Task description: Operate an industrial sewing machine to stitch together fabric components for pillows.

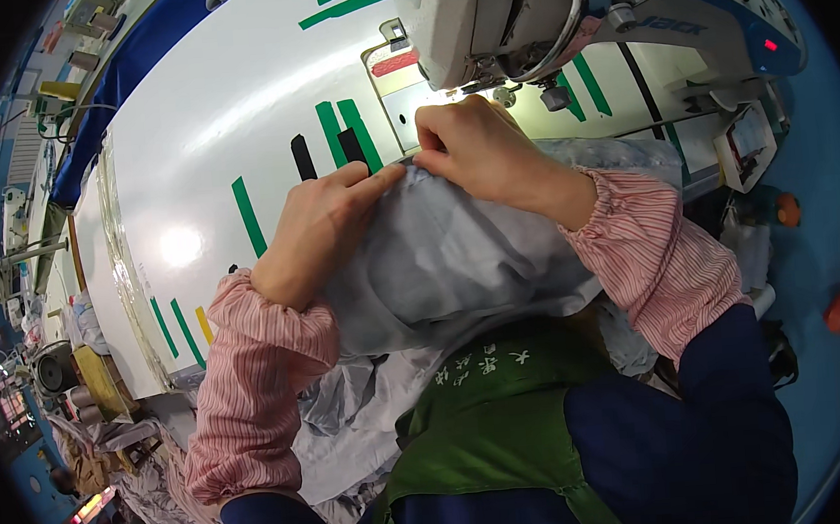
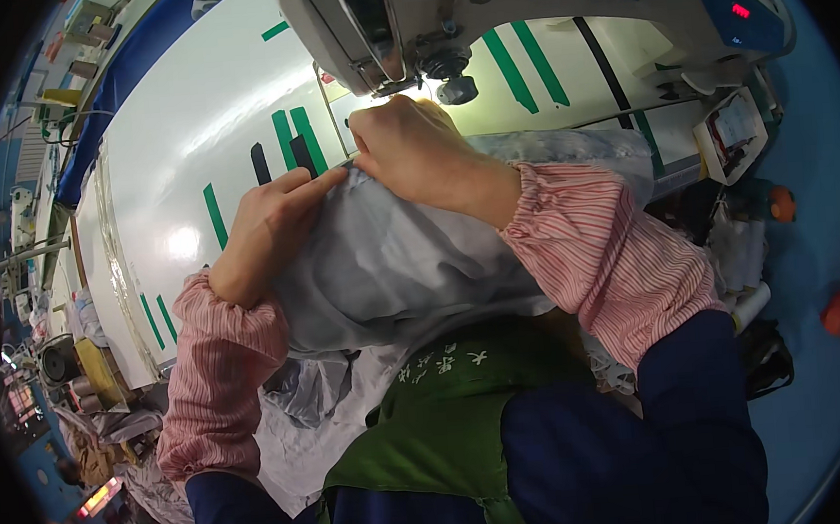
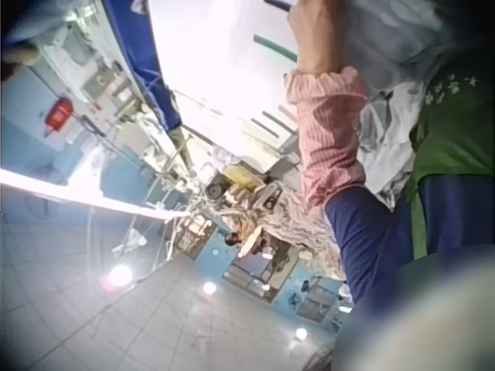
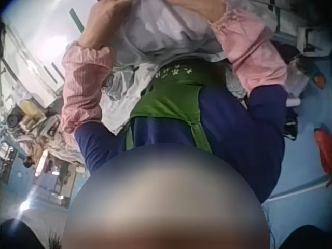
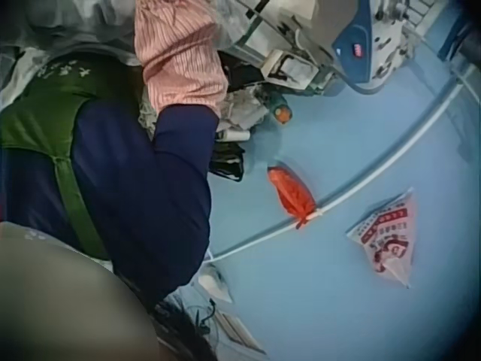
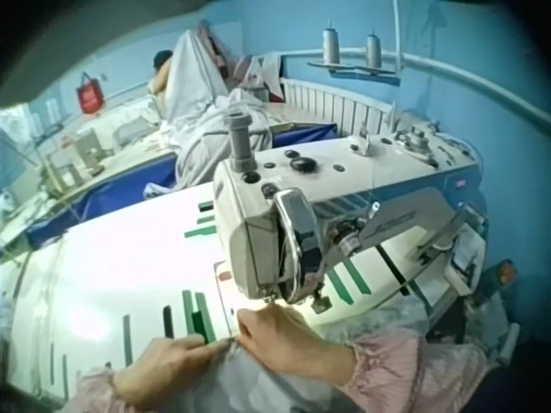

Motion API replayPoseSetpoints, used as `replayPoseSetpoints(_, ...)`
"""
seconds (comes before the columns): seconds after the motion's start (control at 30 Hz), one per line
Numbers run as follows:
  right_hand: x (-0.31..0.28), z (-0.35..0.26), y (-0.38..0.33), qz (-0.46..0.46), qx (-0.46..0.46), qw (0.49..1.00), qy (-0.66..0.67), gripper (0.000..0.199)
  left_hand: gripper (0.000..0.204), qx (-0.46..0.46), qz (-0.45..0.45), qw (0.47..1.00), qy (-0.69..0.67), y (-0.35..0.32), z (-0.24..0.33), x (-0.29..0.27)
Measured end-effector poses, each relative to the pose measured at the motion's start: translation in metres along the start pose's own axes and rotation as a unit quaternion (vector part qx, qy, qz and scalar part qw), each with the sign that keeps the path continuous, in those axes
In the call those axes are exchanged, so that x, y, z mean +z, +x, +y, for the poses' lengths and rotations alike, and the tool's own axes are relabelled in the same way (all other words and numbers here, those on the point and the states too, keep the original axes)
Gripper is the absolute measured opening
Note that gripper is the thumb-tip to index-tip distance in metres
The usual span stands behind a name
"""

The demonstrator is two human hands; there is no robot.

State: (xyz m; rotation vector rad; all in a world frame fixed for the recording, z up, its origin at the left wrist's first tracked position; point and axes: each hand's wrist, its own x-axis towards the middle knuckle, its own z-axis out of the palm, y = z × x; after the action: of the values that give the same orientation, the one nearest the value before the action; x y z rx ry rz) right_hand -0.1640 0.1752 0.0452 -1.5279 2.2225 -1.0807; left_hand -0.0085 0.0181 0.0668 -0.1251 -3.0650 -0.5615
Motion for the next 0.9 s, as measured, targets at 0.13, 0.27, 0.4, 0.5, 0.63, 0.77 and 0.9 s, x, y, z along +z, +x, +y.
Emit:
replayPoseSetpoints(0.13, 0.0, 0.001, 0.002, 0.012, -0.007, 0.999, -0.043, 0.017, 0.038, -0.002, -0.013, 1.0, 0.007, 0.005, -0.004, 0.001)
replayPoseSetpoints(0.27, -0.001, 0.002, 0.0, 0.017, -0.016, 0.997, -0.075, 0.015, 0.036, 0.001, 0.003, 1.0, -0.027, 0.007, -0.008, 0.002)
replayPoseSetpoints(0.4, -0.004, 0.011, -0.006, 0.037, -0.042, 0.994, -0.093, 0.015, 0.036, -0.001, 0.014, 0.999, -0.042, 0.009, -0.008, 0.002)
replayPoseSetpoints(0.5, -0.009, 0.021, -0.015, 0.051, -0.052, 0.995, -0.068, 0.017, 0.037, -0.003, -0.004, 0.999, -0.034, 0.01, -0.006, 0.0)
replayPoseSetpoints(0.63, -0.03, 0.038, -0.028, 0.066, -0.09, 0.988, -0.11, 0.019, 0.041, -0.02, -0.026, 0.999, -0.013, 0.011, -0.002, -0.004)
replayPoseSetpoints(0.77, -0.056, 0.056, -0.045, 0.071, -0.095, 0.982, -0.15, 0.02, 0.043, -0.026, -0.03, 0.999, -0.002, 0.009, -0.002, -0.002)
replayPoseSetpoints(0.9, -0.068, 0.067, -0.046, 0.03, -0.004, 0.993, -0.112, 0.021, 0.044, -0.011, -0.023, 1.0, 0.008, 0.015, 0.002, 0.0)
